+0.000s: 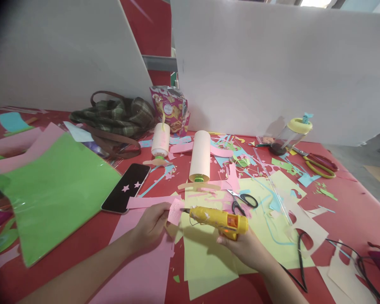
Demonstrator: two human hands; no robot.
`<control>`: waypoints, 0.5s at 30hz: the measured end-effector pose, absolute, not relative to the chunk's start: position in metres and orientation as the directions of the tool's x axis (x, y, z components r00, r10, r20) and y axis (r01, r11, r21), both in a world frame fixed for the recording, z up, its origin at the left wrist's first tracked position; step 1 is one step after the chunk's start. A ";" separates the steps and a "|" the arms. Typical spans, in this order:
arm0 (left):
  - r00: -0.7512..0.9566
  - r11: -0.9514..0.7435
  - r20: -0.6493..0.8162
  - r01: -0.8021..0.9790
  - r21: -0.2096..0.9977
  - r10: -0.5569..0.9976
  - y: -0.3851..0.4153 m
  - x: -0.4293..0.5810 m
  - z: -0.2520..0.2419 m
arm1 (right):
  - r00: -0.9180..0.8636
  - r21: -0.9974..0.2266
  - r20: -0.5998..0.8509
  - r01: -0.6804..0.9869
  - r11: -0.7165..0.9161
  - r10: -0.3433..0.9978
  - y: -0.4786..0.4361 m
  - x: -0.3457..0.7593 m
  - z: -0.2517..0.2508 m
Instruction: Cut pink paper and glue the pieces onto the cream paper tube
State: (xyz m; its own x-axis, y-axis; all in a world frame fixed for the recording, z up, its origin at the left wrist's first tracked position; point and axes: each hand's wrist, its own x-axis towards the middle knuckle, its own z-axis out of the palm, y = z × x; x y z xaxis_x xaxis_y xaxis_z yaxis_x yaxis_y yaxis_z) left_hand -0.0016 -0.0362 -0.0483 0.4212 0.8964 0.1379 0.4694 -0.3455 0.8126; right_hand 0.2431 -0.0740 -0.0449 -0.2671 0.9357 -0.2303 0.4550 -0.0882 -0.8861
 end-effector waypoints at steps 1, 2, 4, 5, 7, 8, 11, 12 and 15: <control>0.419 -0.349 0.144 0.467 0.812 0.896 -0.036 -0.001 -0.048 | -0.261 -0.884 -0.230 0.459 -0.089 0.938 -0.074 0.243 -0.045; 0.418 -0.354 0.151 0.464 0.812 0.896 -0.037 -0.001 -0.048 | -0.253 -0.882 -0.230 0.463 -0.091 0.940 -0.074 0.243 -0.045; 0.419 -0.373 0.176 0.453 0.810 0.891 -0.037 -0.001 -0.048 | -0.235 -0.873 -0.245 0.476 -0.109 0.941 -0.074 0.243 -0.044; 0.420 -0.384 0.189 0.448 0.808 0.888 -0.037 -0.001 -0.048 | -0.226 -0.868 -0.257 0.481 -0.121 0.940 -0.074 0.243 -0.044; 0.423 -0.403 0.210 0.442 0.802 0.882 -0.036 -0.001 -0.048 | -0.220 -0.862 -0.279 0.487 -0.143 0.935 -0.074 0.243 -0.043; 0.423 -0.407 0.214 0.442 0.799 0.881 -0.036 -0.001 -0.048 | -0.227 -0.862 -0.282 0.486 -0.143 0.932 -0.074 0.243 -0.043; 0.417 -0.389 0.194 0.457 0.800 0.888 -0.035 -0.002 -0.049 | -0.267 -0.872 -0.249 0.479 -0.096 0.931 -0.074 0.244 -0.042; 0.411 -0.375 0.181 0.463 0.803 0.894 -0.035 -0.002 -0.049 | -0.281 -0.876 -0.234 0.475 -0.077 0.931 -0.074 0.244 -0.042; 0.385 -0.338 0.153 0.476 0.812 0.910 -0.036 -0.001 -0.048 | -0.306 -0.877 -0.213 0.478 -0.044 0.928 -0.074 0.244 -0.042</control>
State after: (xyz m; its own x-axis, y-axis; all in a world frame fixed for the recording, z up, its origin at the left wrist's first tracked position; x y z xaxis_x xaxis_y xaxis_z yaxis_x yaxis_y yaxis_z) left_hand -0.0010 -0.0356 -0.0482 0.3854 0.9100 0.1528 0.4759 -0.3380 0.8120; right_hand 0.2445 -0.0743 -0.0421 -0.3060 0.9278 -0.2134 0.4778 -0.0442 -0.8773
